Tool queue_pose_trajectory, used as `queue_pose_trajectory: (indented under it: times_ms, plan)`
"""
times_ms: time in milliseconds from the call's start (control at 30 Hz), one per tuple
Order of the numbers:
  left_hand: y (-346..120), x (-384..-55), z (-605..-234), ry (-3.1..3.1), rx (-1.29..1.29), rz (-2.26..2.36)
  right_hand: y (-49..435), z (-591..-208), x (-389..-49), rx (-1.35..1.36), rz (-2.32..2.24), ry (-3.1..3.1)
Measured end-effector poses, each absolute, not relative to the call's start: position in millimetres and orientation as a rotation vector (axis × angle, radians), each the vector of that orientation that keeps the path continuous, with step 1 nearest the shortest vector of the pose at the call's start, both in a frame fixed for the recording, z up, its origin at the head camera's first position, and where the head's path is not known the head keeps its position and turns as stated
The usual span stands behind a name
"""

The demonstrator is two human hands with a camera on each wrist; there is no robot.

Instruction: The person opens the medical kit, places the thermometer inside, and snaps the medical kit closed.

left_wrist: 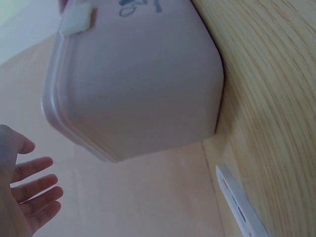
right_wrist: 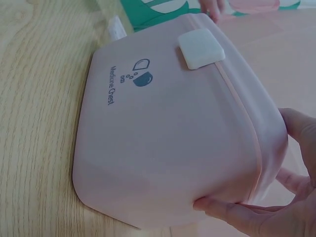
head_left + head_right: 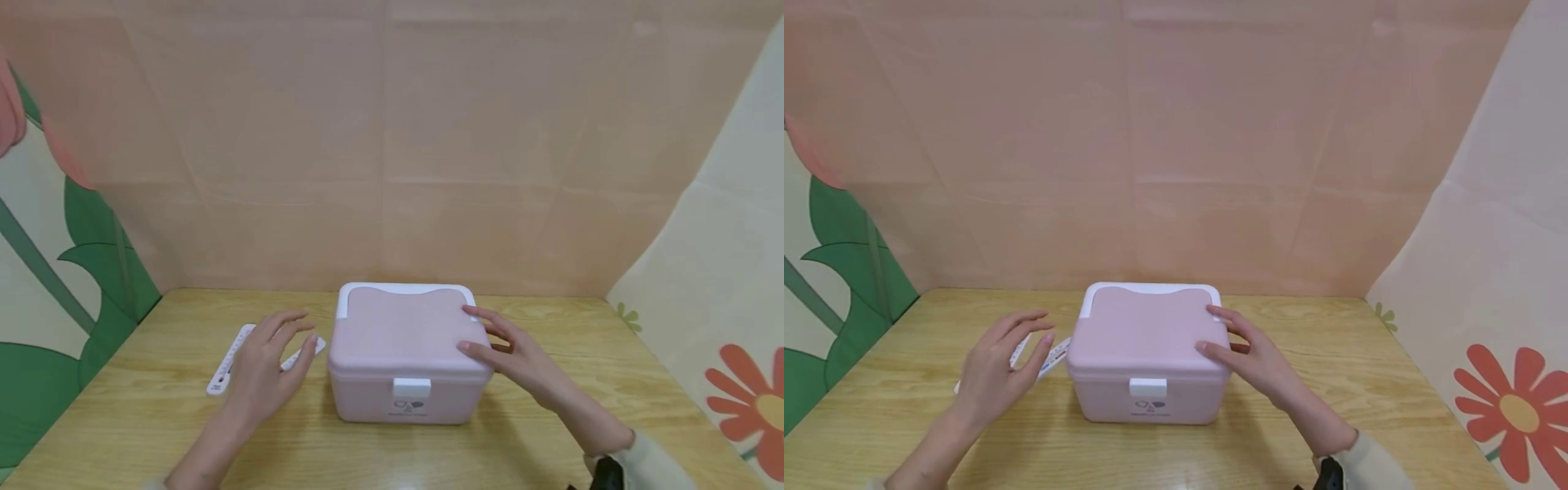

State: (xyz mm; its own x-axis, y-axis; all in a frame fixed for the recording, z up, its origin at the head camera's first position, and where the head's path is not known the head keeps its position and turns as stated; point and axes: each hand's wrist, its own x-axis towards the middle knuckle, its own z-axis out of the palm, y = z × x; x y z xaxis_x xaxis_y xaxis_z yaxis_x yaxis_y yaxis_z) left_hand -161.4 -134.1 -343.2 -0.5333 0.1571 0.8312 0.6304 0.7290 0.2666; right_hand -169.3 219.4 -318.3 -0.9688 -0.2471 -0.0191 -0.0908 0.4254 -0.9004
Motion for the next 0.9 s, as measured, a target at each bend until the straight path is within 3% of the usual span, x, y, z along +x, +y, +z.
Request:
queue_pose_trajectory:
  times_ms: [433,900]
  plan:
    - [-96.2,-150.9,-337.2,-1.731,-0.895,-0.523,217.0,-319.8,-171.7,-0.258,-1.586,2.541]
    - [-84.6,-151.4,-344.7,-1.667,-0.994,-0.387,218.0,-320.3,-169.7,-0.196,-1.58,2.562]
